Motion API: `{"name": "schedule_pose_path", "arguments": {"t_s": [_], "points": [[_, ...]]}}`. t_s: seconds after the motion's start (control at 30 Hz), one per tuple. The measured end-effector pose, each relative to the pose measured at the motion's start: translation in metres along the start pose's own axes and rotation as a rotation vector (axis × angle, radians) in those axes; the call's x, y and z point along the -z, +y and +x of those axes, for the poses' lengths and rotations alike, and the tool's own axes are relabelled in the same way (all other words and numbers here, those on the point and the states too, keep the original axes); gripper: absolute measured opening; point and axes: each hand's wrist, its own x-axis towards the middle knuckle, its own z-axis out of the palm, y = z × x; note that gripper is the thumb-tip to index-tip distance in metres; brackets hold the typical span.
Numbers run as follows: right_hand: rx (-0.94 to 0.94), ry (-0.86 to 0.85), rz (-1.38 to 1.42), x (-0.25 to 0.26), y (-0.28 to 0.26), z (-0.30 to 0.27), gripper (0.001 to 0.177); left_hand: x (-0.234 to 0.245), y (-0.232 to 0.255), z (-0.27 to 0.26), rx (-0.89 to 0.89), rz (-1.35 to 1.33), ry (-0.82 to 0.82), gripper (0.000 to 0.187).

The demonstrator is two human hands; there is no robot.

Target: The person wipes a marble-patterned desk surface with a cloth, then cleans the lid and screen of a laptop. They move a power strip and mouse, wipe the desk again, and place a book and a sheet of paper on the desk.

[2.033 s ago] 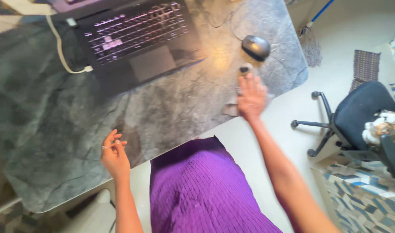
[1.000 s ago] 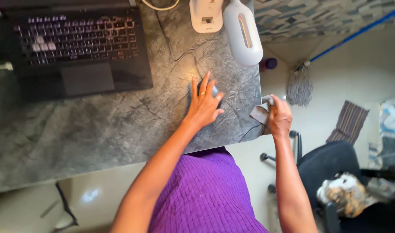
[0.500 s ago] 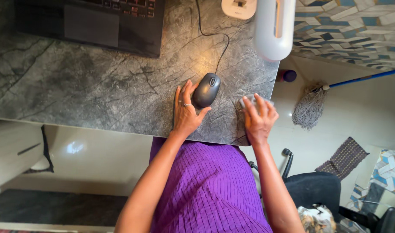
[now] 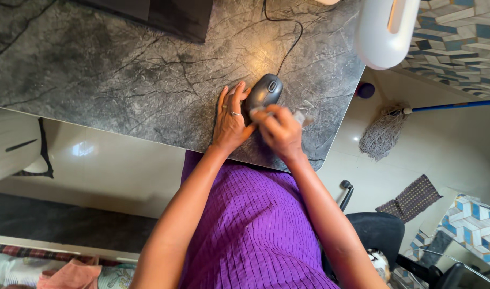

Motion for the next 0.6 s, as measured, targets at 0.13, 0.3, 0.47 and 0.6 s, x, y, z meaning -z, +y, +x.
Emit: {"name": "schedule_pose_path", "arguments": {"t_s": [0.13, 0.3, 0.47, 0.6], "points": [[0.088, 0.003, -0.049, 0.004, 0.009, 0.0, 0.029, 0.001, 0.002, 0.001, 0.009, -0.023, 0.002, 0.113], [-0.19, 0.105, -0.026, 0.01, 0.02, 0.006, 0.03, 0.003, 0.004, 0.002, 0.021, -0.033, -0.01, 0.116], [0.145, 0.07, -0.221, 0.0, -0.016, 0.002, 0.02, -0.001, -0.003, -0.001, 0.007, -0.061, 0.025, 0.111], [0.26, -0.123, -0.24, 0.004, -0.017, 0.016, 0.021, -0.004, -0.006, -0.006, 0.063, -0.046, -0.002, 0.109]]}}
